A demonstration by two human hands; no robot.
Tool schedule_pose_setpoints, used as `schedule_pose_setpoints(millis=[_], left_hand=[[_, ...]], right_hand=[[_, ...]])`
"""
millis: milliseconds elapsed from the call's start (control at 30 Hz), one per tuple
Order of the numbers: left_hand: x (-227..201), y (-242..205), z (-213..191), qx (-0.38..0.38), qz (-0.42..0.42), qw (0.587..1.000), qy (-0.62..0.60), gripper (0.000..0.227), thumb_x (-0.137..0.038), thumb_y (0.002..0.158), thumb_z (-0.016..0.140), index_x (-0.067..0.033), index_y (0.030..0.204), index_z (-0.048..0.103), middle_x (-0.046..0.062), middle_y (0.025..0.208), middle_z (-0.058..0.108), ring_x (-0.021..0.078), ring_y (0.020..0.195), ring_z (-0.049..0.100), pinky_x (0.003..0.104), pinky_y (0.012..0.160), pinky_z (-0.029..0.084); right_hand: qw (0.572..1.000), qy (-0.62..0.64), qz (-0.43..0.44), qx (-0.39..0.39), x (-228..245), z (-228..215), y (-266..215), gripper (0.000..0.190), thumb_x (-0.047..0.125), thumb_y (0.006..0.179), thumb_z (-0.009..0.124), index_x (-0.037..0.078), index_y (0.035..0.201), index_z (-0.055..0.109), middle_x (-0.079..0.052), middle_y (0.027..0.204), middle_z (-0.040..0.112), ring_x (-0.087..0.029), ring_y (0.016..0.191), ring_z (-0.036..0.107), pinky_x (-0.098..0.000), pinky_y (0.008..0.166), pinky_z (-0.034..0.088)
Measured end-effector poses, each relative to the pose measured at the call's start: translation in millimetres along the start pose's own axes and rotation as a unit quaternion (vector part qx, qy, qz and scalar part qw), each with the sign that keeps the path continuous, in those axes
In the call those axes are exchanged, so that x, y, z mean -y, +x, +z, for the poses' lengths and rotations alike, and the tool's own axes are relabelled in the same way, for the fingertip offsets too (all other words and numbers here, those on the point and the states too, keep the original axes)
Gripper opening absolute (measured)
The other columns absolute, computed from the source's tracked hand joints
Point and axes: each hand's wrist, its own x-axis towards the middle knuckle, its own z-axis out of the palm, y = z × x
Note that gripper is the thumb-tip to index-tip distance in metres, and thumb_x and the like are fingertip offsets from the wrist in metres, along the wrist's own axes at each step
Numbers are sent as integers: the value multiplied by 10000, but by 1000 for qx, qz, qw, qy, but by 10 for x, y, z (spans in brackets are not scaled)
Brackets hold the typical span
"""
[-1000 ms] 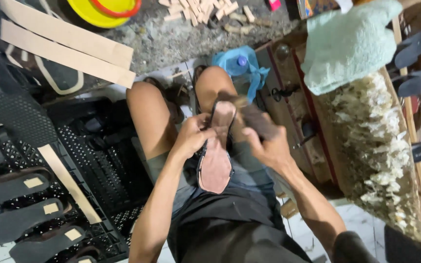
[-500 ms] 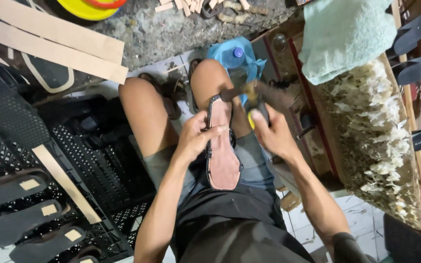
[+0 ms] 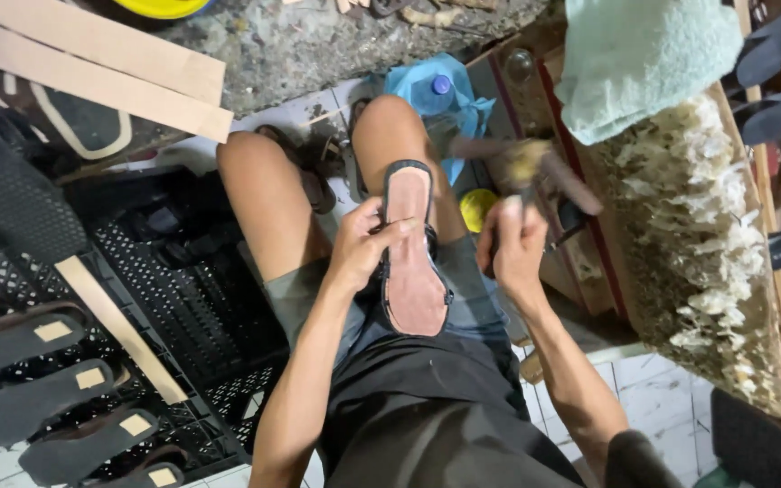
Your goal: Assembling sandals by hammering the edges, fitting the soles, and adjusting the straps.
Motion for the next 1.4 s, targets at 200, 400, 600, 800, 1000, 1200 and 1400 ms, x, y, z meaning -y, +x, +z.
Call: schedule_pose_setpoints(millis=[200, 400, 600, 800, 1000, 1200, 1400], left_hand=[[-125, -107, 46, -8, -8, 1000, -22, 282, -149, 669, 733, -100, 913, 602, 79, 672, 590, 106, 575, 529, 234, 509, 497], [26, -8, 9, -1, -5, 999, -34, 276, -123, 671, 731, -105, 912, 599, 63, 666, 586, 99, 565, 551, 225, 481, 502], [260, 47, -73, -8, -6, 999, -48, 280, -113, 673, 731, -103, 919, 599, 69, 675, 594, 99, 566, 553, 226, 493, 509], [207, 5, -92, -9, 9, 999, -51, 284, -76, 674, 714, -98, 926, 585, 59, 670, 592, 97, 568, 563, 234, 512, 519], [4, -283, -218, -113, 126, 976, -136, 321, -64, 718, 690, -90, 1001, 542, 72, 842, 597, 116, 738, 563, 291, 674, 524], [-196, -519, -285, -201, 187, 938, -210, 262, 39, 757, 639, -49, 979, 531, 35, 875, 594, 130, 769, 606, 341, 694, 561], [47, -514, -251, -237, 154, 926, -251, 258, 37, 755, 632, -54, 981, 547, 61, 898, 604, 192, 784, 631, 383, 685, 577]], right_hand=[[997, 70, 21, -31, -42, 8, -81, 368, 188, 919, 362, 63, 584, 448, -65, 308, 407, -136, 239, 393, -227, 296, 316], [998, 27, -55, -5, -155, -4, -122, 345, 107, 876, 433, 88, 531, 439, -30, 308, 426, -115, 267, 418, -208, 320, 327], [998, 3, -58, -30, -299, 23, -221, 340, 77, 848, 469, 113, 514, 418, -8, 301, 422, -118, 271, 423, -219, 346, 349], [991, -27, -118, -56, -100, 94, -219, 129, 99, 828, 502, 3, 743, 489, -159, 603, 481, -280, 603, 470, -365, 578, 382], [982, -58, -178, -28, -37, -140, -229, 115, 91, 823, 508, -22, 801, 510, -161, 631, 492, -296, 602, 483, -378, 591, 401], [993, 43, -100, -51, -105, -193, -239, 213, 76, 906, 370, -2, 747, 489, -50, 354, 444, -136, 269, 435, -223, 347, 370], [991, 94, -54, -78, -136, -72, -273, 299, 156, 926, 338, 7, 706, 475, -70, 357, 437, -140, 247, 430, -221, 277, 334]])
